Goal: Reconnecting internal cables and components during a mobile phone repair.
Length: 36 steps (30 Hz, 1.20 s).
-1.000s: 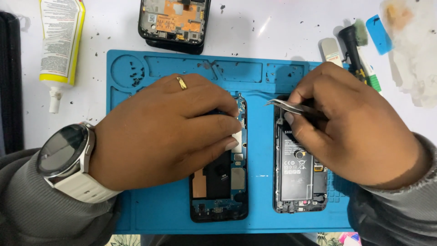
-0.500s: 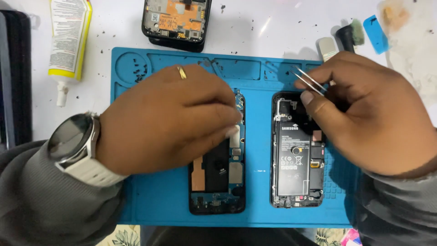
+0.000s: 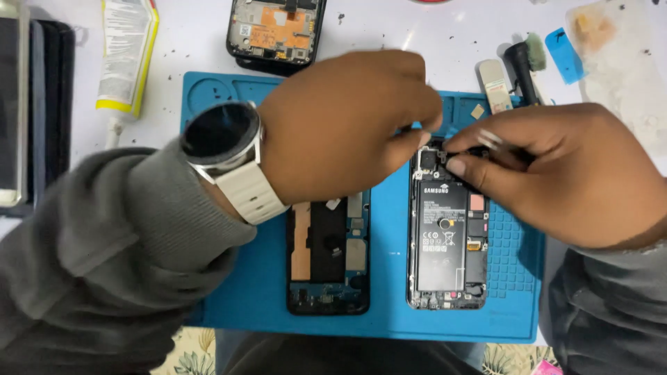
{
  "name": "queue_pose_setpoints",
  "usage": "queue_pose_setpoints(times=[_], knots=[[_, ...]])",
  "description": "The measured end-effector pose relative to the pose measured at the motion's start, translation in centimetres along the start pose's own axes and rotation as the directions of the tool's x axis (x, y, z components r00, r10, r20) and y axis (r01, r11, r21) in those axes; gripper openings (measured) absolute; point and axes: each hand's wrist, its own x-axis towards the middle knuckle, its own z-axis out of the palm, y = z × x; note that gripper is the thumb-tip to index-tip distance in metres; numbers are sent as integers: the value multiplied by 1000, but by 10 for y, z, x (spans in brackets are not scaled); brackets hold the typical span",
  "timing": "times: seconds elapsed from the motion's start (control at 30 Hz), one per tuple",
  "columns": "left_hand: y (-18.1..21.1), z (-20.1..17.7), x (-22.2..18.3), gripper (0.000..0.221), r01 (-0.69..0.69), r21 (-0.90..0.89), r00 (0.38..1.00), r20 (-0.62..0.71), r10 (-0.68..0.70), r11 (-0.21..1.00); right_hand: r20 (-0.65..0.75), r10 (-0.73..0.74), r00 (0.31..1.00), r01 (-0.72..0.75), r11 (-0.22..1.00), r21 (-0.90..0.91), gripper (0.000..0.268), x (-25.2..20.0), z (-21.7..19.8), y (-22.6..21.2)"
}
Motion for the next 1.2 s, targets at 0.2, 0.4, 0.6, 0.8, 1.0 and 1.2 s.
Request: queue_pose_setpoints(times=[0.2, 0.4, 0.6, 0.8, 1.0, 1.2], knots=[[-21, 24, -18, 11, -199, 39, 975, -88, 202, 979, -27, -251, 968, 246, 961, -130, 25, 5, 8, 20], [-18, 18, -16, 31, -141, -39, 989, -39, 139, 989, 19, -197, 980, 198, 968, -152, 40, 4, 17, 29], [-19, 18, -15, 38, -103, -127, 995, -28, 100, 987, 187, -221, 957, 274, 901, -338, 61, -6, 25, 79], [-19, 17, -16, 38, -77, -129, 996, -54, 70, 989, 240, -460, 855, 519, 741, -427, 74, -3, 19, 70], [-24, 17, -17, 25, -123, -239, 989, -105, 100, 963, 184, -552, 813, 578, 732, -361, 58, -1, 10, 49], [-24, 16, -17, 23, -112, -249, 992, -79, 95, 962, 189, -455, 870, 492, 790, -367, 60, -7, 19, 68]])
